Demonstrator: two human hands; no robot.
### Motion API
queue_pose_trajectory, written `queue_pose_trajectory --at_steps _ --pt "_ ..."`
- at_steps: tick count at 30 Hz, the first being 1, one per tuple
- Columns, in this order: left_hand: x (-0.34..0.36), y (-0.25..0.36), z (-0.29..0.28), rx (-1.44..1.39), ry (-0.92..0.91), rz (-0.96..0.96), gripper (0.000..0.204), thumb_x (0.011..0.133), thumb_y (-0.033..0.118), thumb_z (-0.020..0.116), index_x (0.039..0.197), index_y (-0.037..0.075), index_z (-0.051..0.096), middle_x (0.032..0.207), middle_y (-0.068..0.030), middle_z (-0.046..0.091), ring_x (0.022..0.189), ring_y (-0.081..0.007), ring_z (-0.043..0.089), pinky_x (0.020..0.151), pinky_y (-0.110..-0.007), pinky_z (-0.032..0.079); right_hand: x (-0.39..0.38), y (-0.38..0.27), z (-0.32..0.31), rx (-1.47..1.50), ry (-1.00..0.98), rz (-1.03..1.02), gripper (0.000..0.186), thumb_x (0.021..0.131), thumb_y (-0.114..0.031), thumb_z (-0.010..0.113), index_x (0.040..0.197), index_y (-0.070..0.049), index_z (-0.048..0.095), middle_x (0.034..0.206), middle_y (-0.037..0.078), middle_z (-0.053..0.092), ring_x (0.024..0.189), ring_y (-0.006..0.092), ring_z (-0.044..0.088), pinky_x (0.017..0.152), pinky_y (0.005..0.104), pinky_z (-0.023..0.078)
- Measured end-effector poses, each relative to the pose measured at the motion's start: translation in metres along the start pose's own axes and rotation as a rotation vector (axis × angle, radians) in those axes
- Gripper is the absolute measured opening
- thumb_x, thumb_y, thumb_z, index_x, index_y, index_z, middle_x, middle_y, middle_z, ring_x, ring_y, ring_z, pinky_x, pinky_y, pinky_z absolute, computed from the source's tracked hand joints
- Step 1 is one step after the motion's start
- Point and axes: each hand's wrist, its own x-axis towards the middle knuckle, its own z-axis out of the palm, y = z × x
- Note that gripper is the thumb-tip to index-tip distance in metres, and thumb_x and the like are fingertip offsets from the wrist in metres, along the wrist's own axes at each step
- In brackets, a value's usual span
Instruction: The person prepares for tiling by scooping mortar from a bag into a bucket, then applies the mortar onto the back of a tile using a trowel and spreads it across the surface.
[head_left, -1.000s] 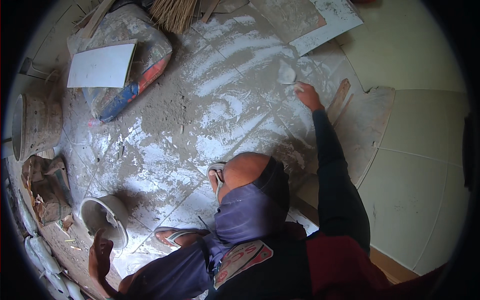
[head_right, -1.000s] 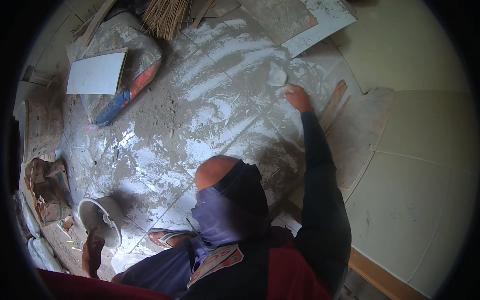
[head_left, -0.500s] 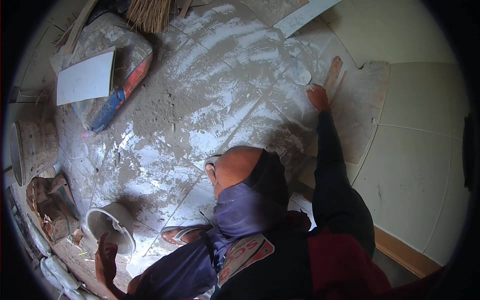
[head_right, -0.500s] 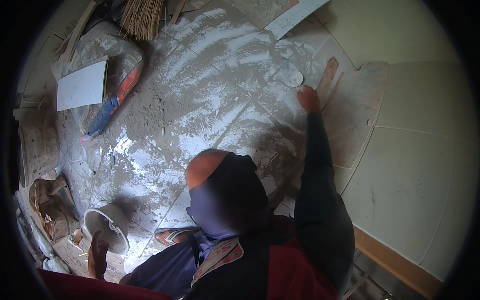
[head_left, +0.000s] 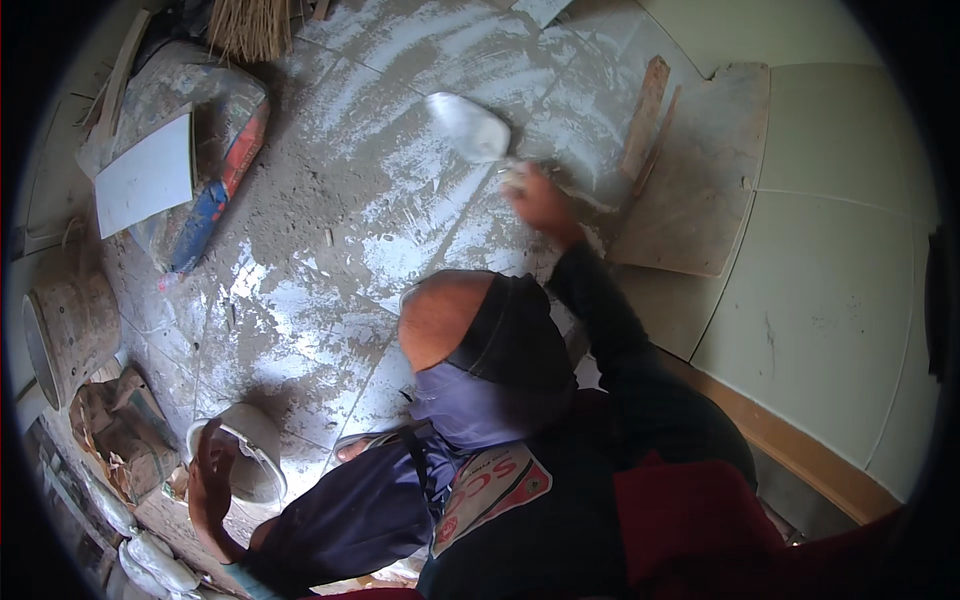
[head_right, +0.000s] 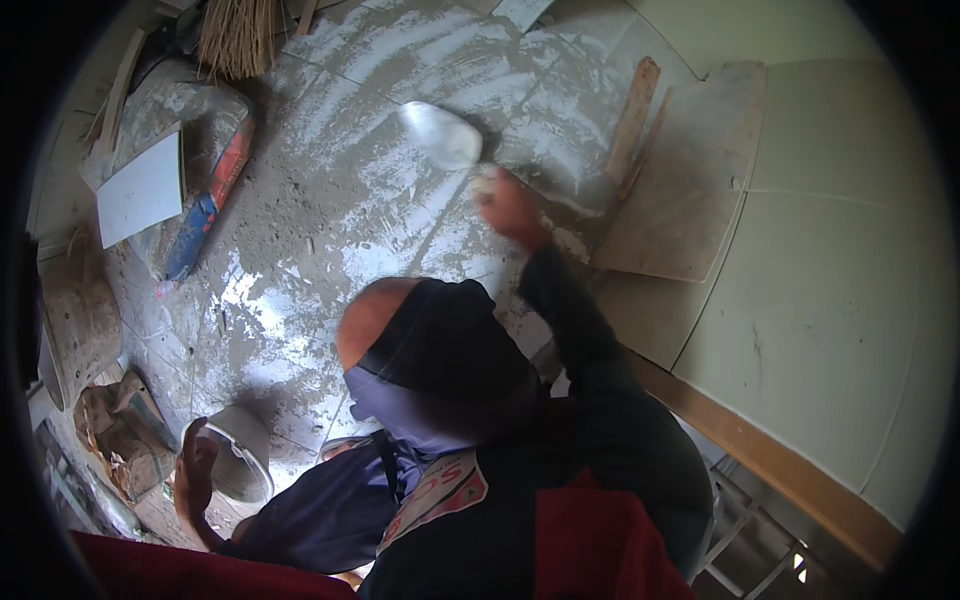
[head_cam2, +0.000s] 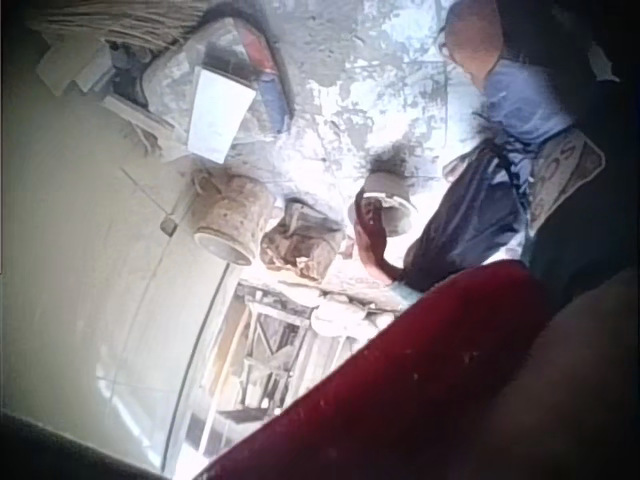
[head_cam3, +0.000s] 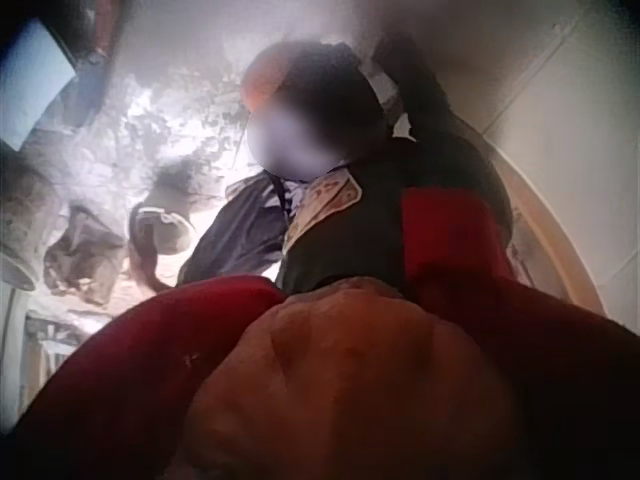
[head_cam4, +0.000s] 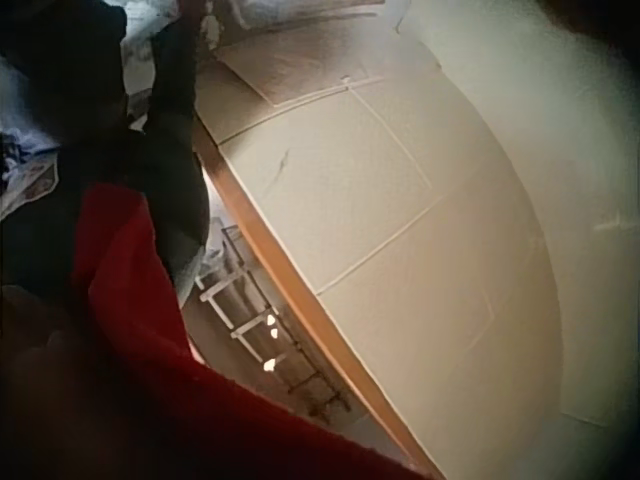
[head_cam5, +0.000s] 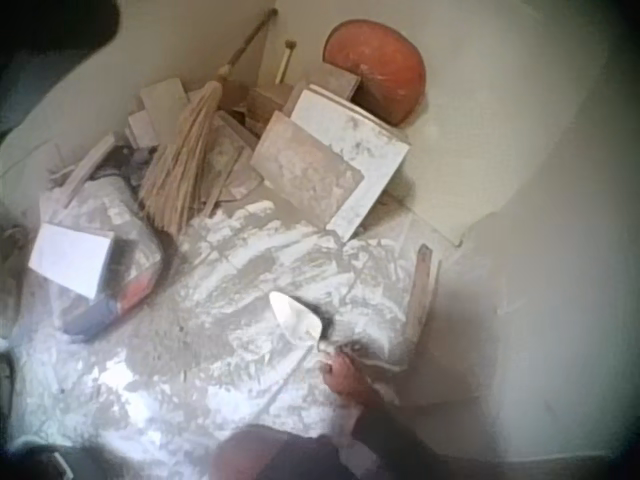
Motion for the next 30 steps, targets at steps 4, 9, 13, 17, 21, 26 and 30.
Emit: queue_pose_trajectory --at_steps 4,9,13,17,21,26,30 --pt "0.007 0.008 0.0 -0.025 -0.04 -0.043 0.045 0.091 0.02 0.053 0.135 0.014 0.043 0.097 -0.0198 0.063 0.089 -0.034 0.06 0.082 -0.043 0.046 0.001 0.137 -0.076 -0.26 0.237 0.127 0.025 0.086 -0.02 0.056 0.099 0.0 0.061 0.087 0.021 0.063 0.079 0.0357 0.061 0.072 0.0429 0.048" --pt "0.025 -0.007 0.001 -0.032 -0.078 0.043 0.043 0.092 0.02 0.053 0.134 0.013 0.044 0.092 -0.0158 0.064 0.085 -0.0271 0.061 0.078 -0.04 0.046 -0.001 0.136 -0.028 -0.081 0.168 -0.117 0.016 0.083 -0.015 0.057 0.089 0.0 0.061 0.08 0.019 0.062 0.075 0.0343 0.061 0.067 0.0439 0.047" --pt "0.054 0.013 -0.003 0.017 -0.081 0.065 0.042 0.092 0.02 0.053 0.133 0.011 0.045 0.089 -0.0138 0.063 0.084 -0.0255 0.061 0.077 -0.038 0.046 -0.007 -0.018 0.057 0.069 -0.06 -0.132 0.01 0.078 -0.013 0.056 0.085 -0.006 0.057 0.081 0.02 0.061 0.079 0.0385 0.06 0.069 0.0482 0.046" --pt "0.051 0.007 -0.003 -0.068 -0.059 0.143 0.043 0.093 0.025 0.052 0.132 0.009 0.045 0.089 -0.0146 0.062 0.083 -0.0248 0.06 0.076 -0.038 0.046 -0.015 -0.021 0.073 0.078 -0.088 -0.265 0.013 0.085 -0.014 0.054 0.091 -0.003 0.057 0.092 0.02 0.059 0.088 0.0351 0.057 0.074 0.0473 0.046" --pt "0.032 0.0 -0.005 0.008 -0.064 0.083 0.045 0.094 0.026 0.052 0.133 0.006 0.043 0.087 -0.014 0.059 0.079 -0.022 0.055 0.074 -0.037 0.045 -0.036 0.066 -0.002 -0.096 0.226 0.106 0.027 0.088 -0.025 0.055 0.099 0.0 0.058 0.094 0.02 0.063 0.088 0.0347 0.06 0.076 0.0428 0.047" --pt "0.023 -0.009 -0.002 -0.052 -0.109 0.119 0.047 0.095 0.03 0.051 0.135 0.008 0.042 0.085 -0.0128 0.057 0.078 -0.0213 0.053 0.076 -0.037 0.044 -0.087 0.196 -0.073 -0.829 -0.01 -0.098 0.026 0.092 -0.026 0.049 0.095 -0.002 0.058 0.082 0.019 0.058 0.08 0.0356 0.058 0.068 0.0462 0.046" --pt "0.03 -0.01 0.0 -0.066 -0.102 0.165 0.047 0.095 0.031 0.052 0.135 0.007 0.042 0.084 -0.0121 0.057 0.076 -0.0208 0.052 0.075 -0.037 0.044 -0.071 0.132 -0.005 -0.262 0.041 -0.11 0.025 0.091 -0.026 0.05 0.095 -0.003 0.058 0.09 0.019 0.057 0.078 0.0382 0.056 0.072 0.0467 0.044"
